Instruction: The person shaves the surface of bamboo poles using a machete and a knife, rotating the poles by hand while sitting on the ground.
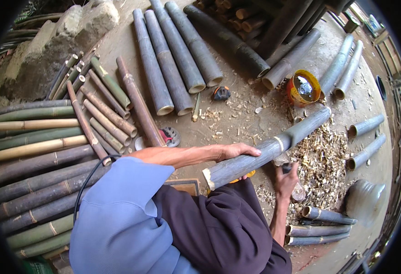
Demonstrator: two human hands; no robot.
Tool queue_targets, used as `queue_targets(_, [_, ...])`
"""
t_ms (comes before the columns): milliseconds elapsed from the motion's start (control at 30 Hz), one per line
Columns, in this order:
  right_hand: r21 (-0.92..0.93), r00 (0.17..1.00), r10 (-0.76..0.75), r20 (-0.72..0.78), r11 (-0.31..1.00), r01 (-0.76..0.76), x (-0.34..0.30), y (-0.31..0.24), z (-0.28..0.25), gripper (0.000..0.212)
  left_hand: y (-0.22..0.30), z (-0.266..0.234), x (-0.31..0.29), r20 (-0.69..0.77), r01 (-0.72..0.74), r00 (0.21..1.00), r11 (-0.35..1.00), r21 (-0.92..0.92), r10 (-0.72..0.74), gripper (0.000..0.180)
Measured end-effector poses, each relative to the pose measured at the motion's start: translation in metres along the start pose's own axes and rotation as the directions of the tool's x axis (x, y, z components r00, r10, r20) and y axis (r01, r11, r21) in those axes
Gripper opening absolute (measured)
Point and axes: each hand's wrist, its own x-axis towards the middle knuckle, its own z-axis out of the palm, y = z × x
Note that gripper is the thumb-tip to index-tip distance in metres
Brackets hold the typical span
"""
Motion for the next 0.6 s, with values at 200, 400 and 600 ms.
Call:
queue_targets(200, [-0.271,0.884,-0.447,0.136,0.841,0.467,-0.030,0.014,0.018,0.019,-0.012,-0.010,0.002,-0.120,0.028,0.993,0.998,0.060,-0.020,0.048])
queue_targets(400, [-0.085,0.921,-0.385,0.056,0.917,0.389,-0.040,-0.024,0.015,0.024,0.001,0.011,-0.009,-0.119,0.002,0.993,0.999,-0.038,-0.007,0.060])
queue_targets(600, [-0.040,0.995,-0.047,0.084,0.998,0.050,-0.007,-0.017,0.001,0.024,0.009,0.000,-0.018,-0.140,0.116,0.982,0.989,-0.090,-0.128,0.050])
